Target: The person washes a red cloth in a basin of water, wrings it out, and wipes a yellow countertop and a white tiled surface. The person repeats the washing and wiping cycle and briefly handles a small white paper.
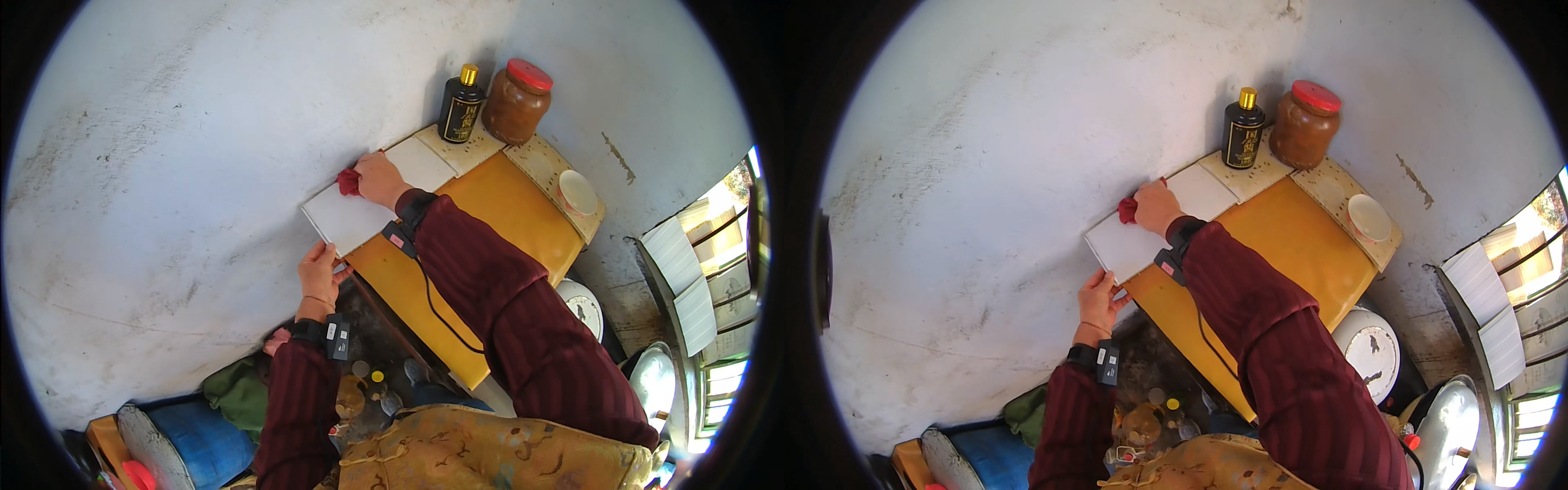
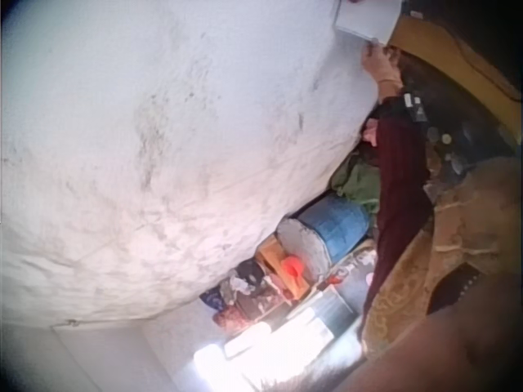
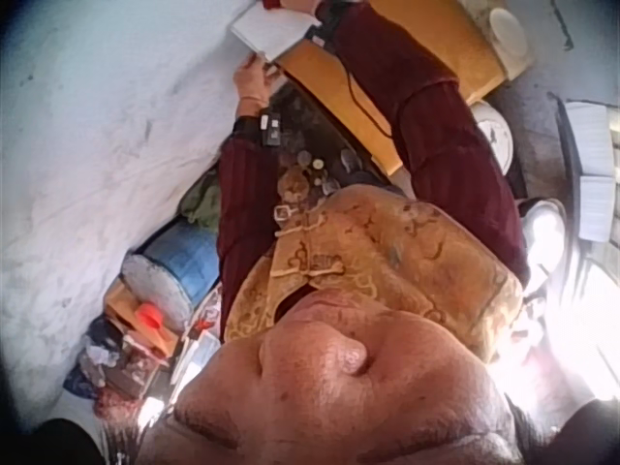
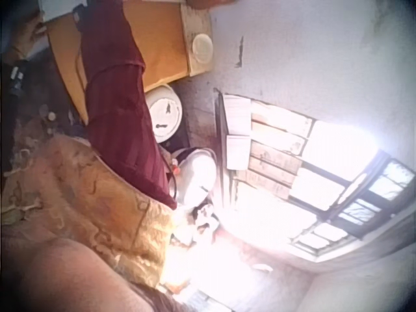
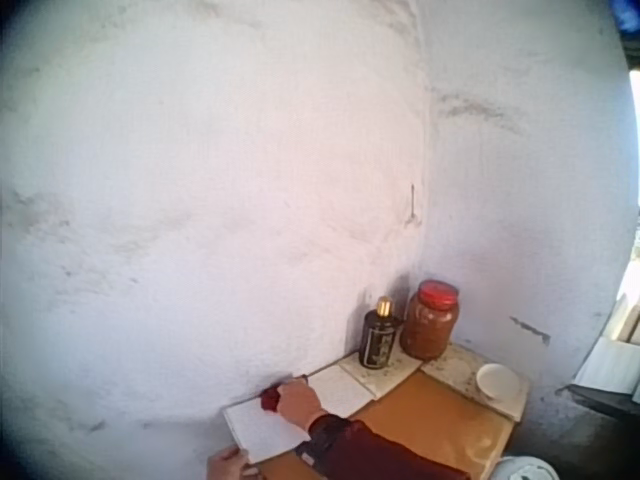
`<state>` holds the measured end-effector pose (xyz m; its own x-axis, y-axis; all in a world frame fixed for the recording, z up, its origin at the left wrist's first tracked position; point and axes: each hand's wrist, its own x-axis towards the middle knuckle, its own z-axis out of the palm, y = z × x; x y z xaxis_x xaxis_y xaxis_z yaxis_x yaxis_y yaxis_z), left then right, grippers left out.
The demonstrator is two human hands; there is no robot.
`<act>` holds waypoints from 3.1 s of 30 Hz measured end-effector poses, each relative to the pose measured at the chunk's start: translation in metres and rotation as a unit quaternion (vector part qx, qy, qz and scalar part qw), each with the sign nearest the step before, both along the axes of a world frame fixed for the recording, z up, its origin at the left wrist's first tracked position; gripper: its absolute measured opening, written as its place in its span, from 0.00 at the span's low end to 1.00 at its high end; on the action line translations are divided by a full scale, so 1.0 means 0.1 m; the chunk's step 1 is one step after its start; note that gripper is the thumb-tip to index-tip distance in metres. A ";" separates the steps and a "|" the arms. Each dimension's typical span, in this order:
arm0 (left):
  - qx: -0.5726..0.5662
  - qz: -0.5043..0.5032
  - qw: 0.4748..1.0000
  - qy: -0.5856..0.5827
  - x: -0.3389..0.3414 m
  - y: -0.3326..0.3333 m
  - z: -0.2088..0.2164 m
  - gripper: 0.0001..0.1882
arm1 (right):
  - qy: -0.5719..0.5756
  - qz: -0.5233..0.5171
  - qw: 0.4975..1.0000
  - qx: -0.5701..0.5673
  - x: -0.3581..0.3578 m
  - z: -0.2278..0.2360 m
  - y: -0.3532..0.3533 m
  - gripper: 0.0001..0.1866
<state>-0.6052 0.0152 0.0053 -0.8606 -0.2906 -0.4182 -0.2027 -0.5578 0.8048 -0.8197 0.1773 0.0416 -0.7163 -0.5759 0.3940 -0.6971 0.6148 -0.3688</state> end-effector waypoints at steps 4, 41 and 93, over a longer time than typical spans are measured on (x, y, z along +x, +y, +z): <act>-0.019 -0.005 1.000 -0.010 0.01 0.00 0.00 0.14 | -0.053 -0.204 0.976 0.054 0.04 -0.03 -0.08 0.14; -0.015 -0.015 0.999 -0.023 -0.02 -0.05 -0.03 0.15 | 0.031 -0.112 0.993 0.015 0.35 -0.06 0.75 0.06; -0.120 0.020 0.987 -0.101 0.47 -0.05 -0.03 0.18 | -0.222 -0.026 0.937 -0.269 0.88 0.16 0.84 0.21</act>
<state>-0.5581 0.0104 0.0026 -0.7528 -0.4345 -0.4945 -0.3537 -0.3666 0.8605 -0.7313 0.2615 0.0580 -0.9001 -0.3397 0.2730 -0.3752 0.2854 -0.8819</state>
